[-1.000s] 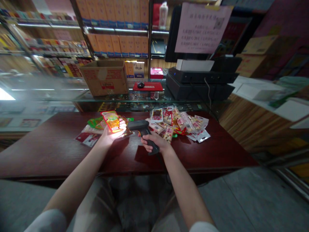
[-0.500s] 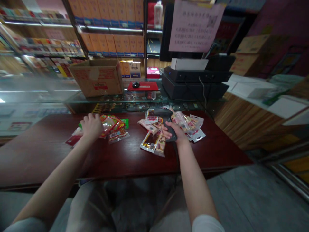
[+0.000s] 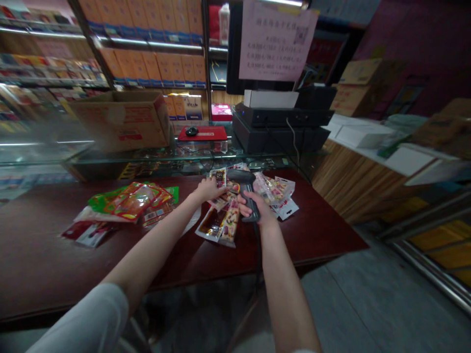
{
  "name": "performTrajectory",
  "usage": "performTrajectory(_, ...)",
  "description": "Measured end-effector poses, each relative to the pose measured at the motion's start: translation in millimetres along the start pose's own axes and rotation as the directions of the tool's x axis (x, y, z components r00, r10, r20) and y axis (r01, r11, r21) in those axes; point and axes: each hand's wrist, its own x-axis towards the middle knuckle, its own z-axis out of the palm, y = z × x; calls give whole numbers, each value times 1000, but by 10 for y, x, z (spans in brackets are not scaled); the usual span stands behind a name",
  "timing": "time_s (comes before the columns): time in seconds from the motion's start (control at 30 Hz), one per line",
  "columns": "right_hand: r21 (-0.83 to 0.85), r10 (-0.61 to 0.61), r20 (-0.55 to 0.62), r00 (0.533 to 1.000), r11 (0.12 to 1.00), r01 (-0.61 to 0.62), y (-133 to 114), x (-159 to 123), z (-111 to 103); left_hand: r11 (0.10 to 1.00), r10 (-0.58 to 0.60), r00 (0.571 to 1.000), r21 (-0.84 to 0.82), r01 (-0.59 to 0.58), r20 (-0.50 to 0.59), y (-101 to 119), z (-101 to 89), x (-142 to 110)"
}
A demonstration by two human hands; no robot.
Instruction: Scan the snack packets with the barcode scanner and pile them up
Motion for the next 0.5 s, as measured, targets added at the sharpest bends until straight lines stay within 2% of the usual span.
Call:
performTrajectory(0.07, 13, -10, 1, 1000, 1000, 10, -13, -19, -10, 998, -62, 998, -10, 62, 22, 44, 72, 75)
performTrajectory(0.17, 26, -12, 17, 1000, 1000, 12, -24, -27, -12, 986, -146, 989, -76, 147, 14, -4, 121, 135)
performTrajectory(0.3, 20, 9, 31, 999, 1000, -10, -11, -15, 1, 963, -225, 972, -169, 212, -63, -171, 104, 183)
performTrajectory(0.4, 7, 14, 37, 999, 1000, -14, 12, -8, 12, 917, -255, 966, -328, 226, -47, -311, 58, 232)
performTrajectory(0.5, -18, 10, 29, 1000, 1000, -10, 24, -9, 17, 849, -235, 972, -491, 198, -15, -426, -8, 271)
